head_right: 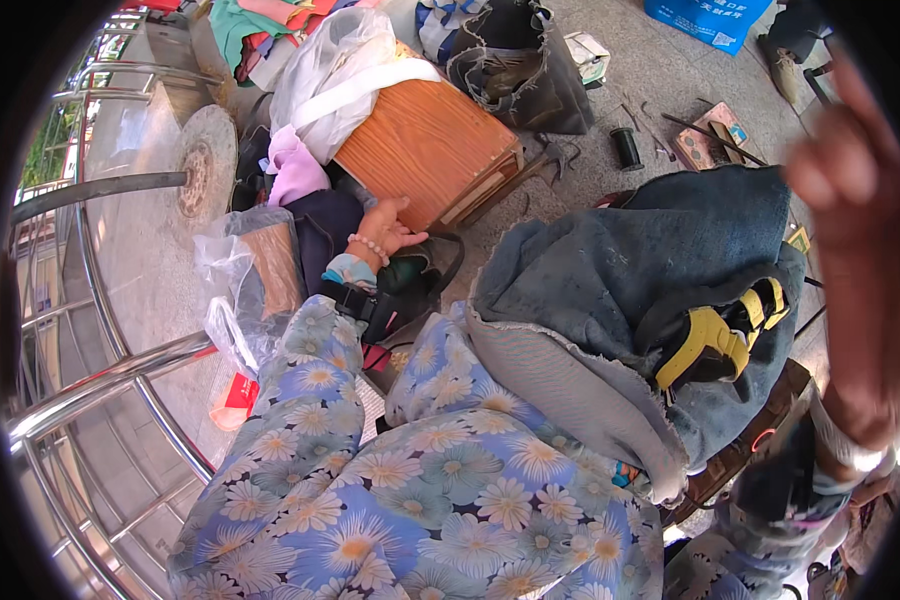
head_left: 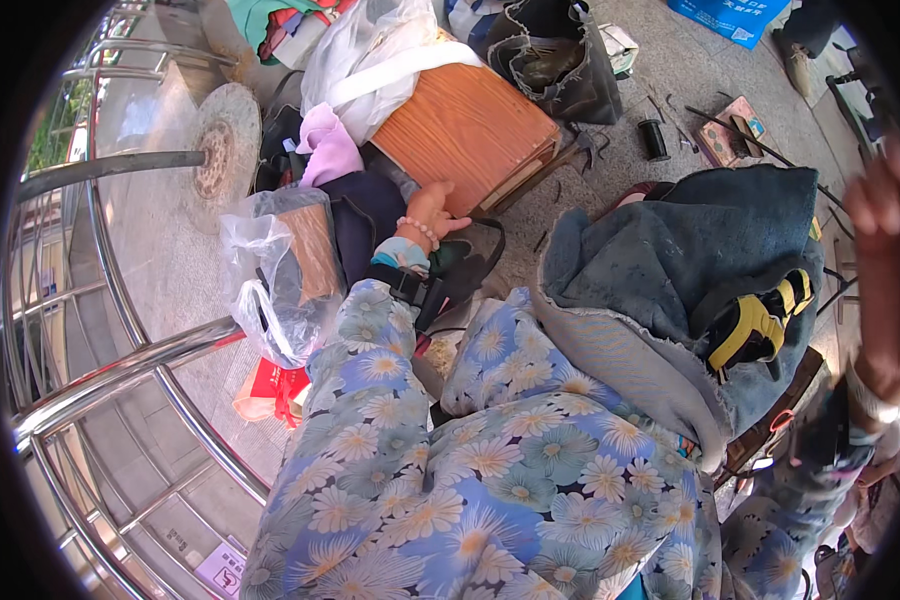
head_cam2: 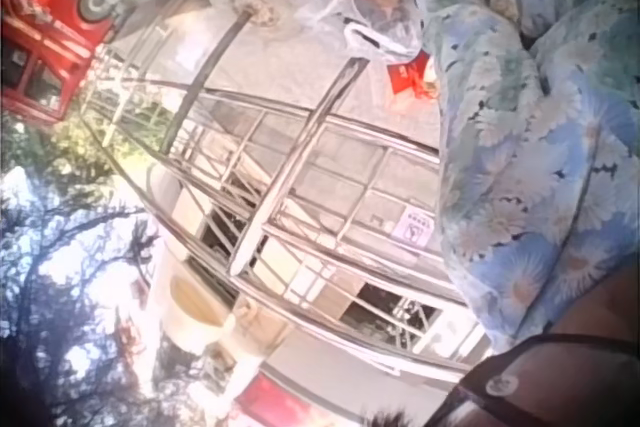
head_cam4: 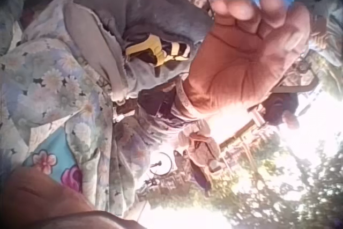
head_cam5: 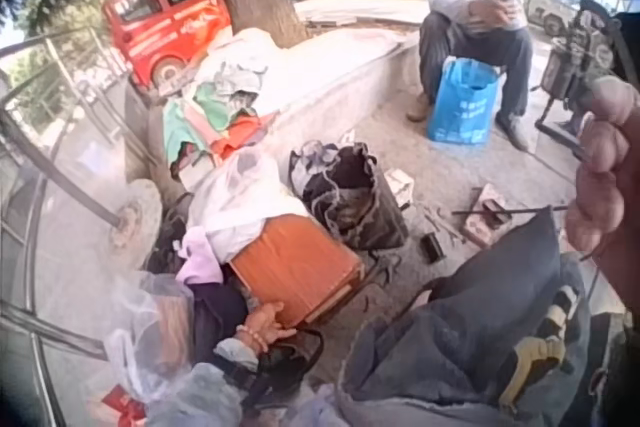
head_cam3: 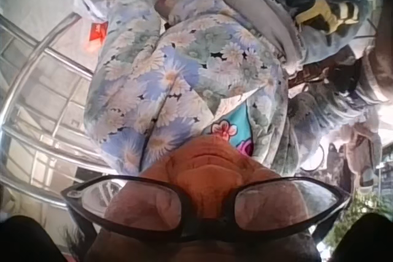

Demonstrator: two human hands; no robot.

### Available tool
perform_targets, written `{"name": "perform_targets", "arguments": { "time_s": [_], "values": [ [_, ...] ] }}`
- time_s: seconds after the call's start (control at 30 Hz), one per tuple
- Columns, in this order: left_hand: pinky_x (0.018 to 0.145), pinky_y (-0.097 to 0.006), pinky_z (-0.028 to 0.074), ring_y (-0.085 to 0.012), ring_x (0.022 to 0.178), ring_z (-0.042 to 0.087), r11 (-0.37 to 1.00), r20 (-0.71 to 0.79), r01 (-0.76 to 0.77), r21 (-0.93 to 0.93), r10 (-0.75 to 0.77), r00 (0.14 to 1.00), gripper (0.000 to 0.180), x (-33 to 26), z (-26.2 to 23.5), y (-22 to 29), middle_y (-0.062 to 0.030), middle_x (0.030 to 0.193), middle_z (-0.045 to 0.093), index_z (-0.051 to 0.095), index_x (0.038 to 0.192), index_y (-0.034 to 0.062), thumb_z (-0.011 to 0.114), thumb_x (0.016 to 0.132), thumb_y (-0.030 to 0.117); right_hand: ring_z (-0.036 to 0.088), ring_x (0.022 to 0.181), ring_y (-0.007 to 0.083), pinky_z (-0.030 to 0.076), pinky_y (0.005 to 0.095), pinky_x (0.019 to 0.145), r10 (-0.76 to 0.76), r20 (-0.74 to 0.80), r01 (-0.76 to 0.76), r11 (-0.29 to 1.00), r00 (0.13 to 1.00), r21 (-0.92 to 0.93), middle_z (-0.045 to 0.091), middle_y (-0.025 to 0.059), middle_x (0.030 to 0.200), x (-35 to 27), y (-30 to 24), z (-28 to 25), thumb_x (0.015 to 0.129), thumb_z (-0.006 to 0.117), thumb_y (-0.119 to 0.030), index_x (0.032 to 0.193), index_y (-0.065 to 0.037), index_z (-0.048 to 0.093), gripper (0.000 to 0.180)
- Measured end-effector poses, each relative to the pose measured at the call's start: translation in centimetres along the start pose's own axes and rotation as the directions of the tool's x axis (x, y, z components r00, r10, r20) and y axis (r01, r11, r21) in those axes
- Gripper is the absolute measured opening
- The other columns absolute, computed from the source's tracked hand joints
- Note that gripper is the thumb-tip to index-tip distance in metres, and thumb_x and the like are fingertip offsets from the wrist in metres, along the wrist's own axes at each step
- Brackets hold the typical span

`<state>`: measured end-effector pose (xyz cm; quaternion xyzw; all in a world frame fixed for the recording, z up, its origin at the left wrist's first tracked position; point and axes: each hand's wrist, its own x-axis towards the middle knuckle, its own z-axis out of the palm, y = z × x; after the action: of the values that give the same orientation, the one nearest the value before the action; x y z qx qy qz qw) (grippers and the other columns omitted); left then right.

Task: Repairing a yellow sandal using an awl and thread to sew the sole.

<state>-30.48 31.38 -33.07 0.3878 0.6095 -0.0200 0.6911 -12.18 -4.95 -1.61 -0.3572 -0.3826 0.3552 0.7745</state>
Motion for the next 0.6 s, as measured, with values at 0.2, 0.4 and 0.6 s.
{"name": "perform_targets", "arguments": {
  "time_s": [0.2,0.4,0.6],
  "values": [
    [0.078,-0.049,0.048,-0.0357,0.111,0.048,0.998,0.168,0.067,-0.015,-0.063,0.984,0.051,1.2,-3.0,0.1,-0.02,0.123,0.043,0.041,0.124,0.0089,0.067,0.084,0.025,0.064,0.077,0.0168,0.053,0.0299,0.07,0.3,-0.41,-0.301,0.952,0.861,0.064,0.064,0.0085,0.095,10.4,11.7,3.8,0.092,0.058,-0.017,0.111,0.0,0.055,0.026],
    [0.059,-0.035,0.042,-0.0218,0.079,0.052,0.999,0.132,-0.008,-0.052,0.015,0.991,0.031,0.2,-2.1,-0.1,-0.0095,0.094,0.056,0.053,0.107,0.012,0.062,0.089,0.035,0.06,0.064,0.0163,0.052,0.0297,0.051,0.454,-0.701,-0.463,0.864,0.55,0.196,0.06,0.0061,0.082,10.0,22.8,-0.2,0.085,0.062,-0.012,0.092,-0.006,0.056,0.012],
    [0.05,-0.029,0.037,-0.015,0.068,0.057,0.966,0.268,-0.163,-0.202,0.215,0.939,0.025,-2.6,-3.5,-0.3,-0.0023,0.086,0.064,0.058,0.105,0.0154,0.056,0.093,0.037,0.058,0.089,0.0201,0.053,0.0383,0.064,0.605,-0.783,-0.736,0.594,0.145,0.323,0.057,0.0078,0.102,3.2,30.6,-2.7,0.082,0.066,-0.017,0.12,-0.008,0.049,0.042]
  ]
}}
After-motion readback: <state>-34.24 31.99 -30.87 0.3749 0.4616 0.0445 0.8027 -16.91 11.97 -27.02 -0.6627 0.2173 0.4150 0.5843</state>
